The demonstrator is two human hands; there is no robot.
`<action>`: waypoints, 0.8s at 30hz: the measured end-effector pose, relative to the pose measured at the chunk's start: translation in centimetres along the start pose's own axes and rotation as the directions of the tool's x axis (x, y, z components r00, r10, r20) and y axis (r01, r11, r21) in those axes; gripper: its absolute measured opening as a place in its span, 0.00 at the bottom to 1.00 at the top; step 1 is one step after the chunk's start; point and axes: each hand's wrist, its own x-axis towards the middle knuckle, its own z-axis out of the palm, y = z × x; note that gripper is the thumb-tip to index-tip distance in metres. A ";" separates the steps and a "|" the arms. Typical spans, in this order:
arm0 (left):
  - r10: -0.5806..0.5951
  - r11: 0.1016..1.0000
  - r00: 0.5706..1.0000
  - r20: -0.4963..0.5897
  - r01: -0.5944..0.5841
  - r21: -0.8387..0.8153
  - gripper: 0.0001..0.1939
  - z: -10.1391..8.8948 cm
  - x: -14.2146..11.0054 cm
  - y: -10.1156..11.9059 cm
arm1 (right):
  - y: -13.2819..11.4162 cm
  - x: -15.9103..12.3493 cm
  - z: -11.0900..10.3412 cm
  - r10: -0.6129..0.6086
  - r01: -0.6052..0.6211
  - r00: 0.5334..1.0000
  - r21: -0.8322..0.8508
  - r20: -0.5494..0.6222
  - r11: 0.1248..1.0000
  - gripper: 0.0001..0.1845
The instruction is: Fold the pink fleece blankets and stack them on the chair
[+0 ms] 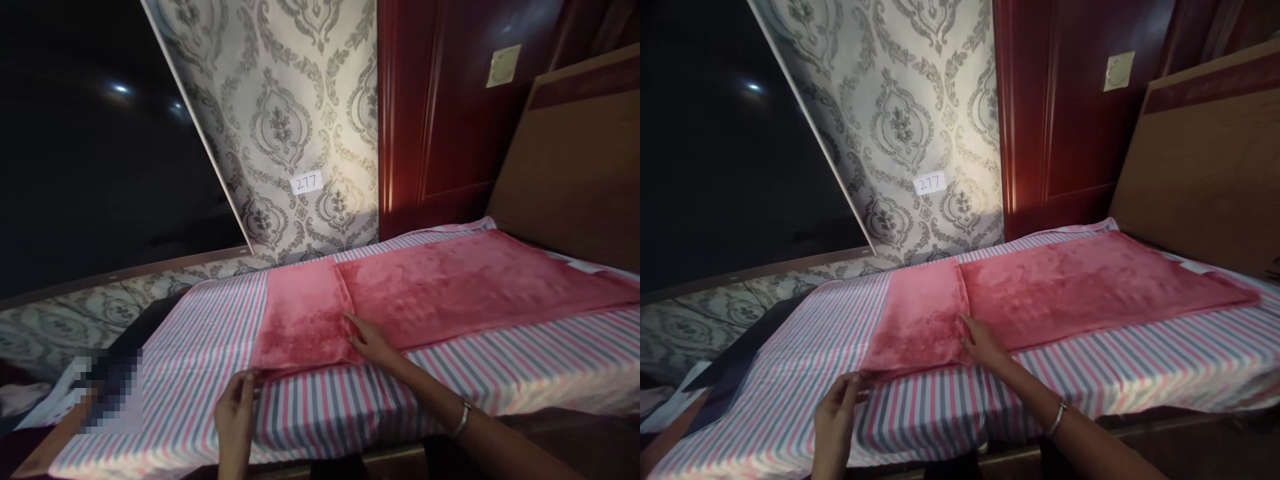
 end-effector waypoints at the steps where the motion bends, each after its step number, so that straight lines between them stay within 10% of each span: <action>1: 0.057 0.998 0.998 -0.009 -0.056 0.036 0.25 0.3 0.4 0.7 | 0.0 0.0 0.0 -0.004 0.004 1.000 0.010 0.001 1.000 0.34; 7: 0.515 0.724 0.825 0.234 -0.565 0.397 0.21 5.8 3.6 4.0 | -0.2 -0.5 -0.9 0.014 -0.018 0.998 0.070 0.057 0.997 0.35; 9: 0.489 0.571 0.782 0.386 -0.622 0.536 0.22 7.6 4.1 3.3 | -0.6 -0.4 -1.9 0.036 -0.039 0.992 0.026 0.120 0.999 0.36; 13: 0.256 0.412 0.837 0.484 -0.548 0.728 0.29 9.3 3.6 -0.1 | -2.2 1.3 -4.2 0.072 -0.028 0.982 -0.243 0.175 0.970 0.26; 19: 0.235 0.464 0.826 0.513 -0.559 0.687 0.27 8.1 4.4 -1.2 | -3.0 8.0 -2.6 -0.187 0.202 0.979 -0.349 0.076 0.915 0.30; 24: 0.312 0.529 0.801 0.510 -0.593 0.607 0.26 9.9 9.5 2.2 | 0.1 14.4 -0.7 0.014 -0.018 1.000 -0.321 -0.015 0.947 0.36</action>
